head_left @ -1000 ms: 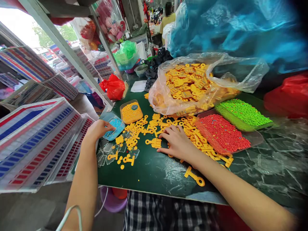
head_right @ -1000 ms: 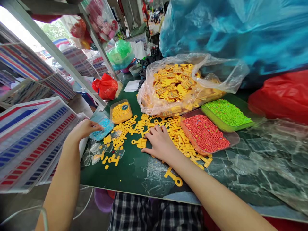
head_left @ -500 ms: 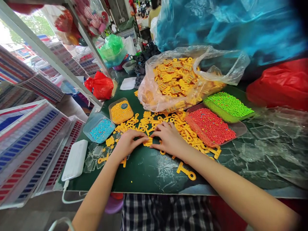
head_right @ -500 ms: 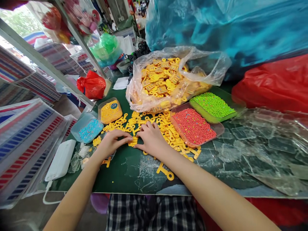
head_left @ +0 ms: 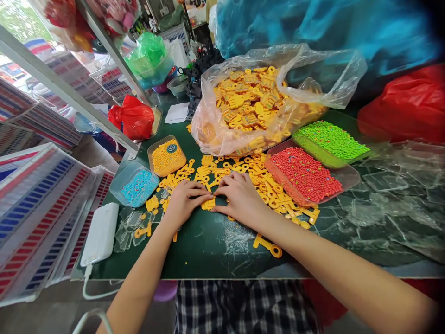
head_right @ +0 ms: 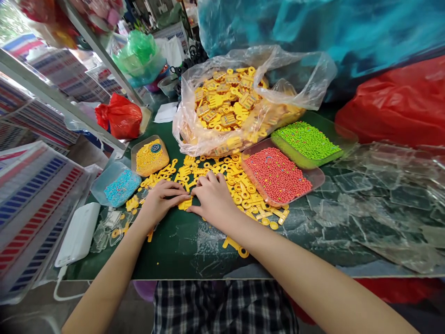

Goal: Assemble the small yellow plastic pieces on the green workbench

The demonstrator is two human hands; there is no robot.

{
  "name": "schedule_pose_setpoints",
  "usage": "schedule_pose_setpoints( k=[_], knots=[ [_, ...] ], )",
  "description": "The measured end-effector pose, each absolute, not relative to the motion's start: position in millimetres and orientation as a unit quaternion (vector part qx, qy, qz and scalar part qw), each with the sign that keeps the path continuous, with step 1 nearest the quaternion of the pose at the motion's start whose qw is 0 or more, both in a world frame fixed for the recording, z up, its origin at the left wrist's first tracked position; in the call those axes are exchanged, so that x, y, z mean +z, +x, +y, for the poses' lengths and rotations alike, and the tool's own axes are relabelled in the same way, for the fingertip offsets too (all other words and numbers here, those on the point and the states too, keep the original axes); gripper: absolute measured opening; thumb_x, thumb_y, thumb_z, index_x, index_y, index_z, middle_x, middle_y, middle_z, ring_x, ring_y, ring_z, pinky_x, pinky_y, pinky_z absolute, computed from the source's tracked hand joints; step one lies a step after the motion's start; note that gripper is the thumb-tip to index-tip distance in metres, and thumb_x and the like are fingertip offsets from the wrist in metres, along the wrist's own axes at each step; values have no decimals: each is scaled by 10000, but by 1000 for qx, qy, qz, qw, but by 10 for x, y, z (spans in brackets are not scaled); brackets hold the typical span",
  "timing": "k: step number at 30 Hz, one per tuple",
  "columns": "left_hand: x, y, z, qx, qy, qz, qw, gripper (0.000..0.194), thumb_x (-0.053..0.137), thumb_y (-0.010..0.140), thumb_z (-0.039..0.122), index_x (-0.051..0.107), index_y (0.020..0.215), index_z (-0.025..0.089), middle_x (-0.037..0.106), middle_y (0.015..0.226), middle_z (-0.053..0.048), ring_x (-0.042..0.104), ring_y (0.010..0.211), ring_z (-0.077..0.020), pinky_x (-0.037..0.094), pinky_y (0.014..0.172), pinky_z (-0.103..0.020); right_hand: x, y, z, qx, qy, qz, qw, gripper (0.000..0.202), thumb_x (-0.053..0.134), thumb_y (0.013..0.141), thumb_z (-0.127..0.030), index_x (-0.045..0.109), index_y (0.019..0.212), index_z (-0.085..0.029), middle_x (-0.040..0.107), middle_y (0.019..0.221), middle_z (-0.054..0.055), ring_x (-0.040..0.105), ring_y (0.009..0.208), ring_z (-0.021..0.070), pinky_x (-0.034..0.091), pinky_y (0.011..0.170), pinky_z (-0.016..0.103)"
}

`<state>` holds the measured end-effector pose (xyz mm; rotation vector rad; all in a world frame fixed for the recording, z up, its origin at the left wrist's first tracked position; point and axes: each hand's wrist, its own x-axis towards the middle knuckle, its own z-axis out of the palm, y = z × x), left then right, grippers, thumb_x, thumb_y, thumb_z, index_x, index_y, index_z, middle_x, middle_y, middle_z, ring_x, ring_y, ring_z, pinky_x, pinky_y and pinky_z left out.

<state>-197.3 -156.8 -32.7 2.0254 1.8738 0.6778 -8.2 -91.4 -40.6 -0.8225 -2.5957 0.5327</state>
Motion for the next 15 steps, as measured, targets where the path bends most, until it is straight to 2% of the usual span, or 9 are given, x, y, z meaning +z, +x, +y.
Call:
schedule_pose_setpoints(
  k=[6, 15],
  knots=[
    [-347, -1990, -1548, 237, 699, 649, 184, 241, 628, 887, 462, 803, 819, 311, 704, 845, -24, 561, 824, -197, 434, 766, -336, -406, -84, -914, 191, -289, -920, 181, 311, 763, 745, -512, 760, 907, -246, 660, 970, 52, 499, 1013, 266, 342, 855, 397],
    [-317, -1966, -1537, 263, 667, 669, 198, 377, 566, 894, 546, 789, 822, 251, 715, 936, -53, 600, 889, -221, 454, 828, -361, -396, -86, -914, 213, -294, -914, 181, 294, 779, 736, -489, 769, 911, -252, 659, 963, 53, 496, 1011, 277, 343, 856, 408]
  ],
)
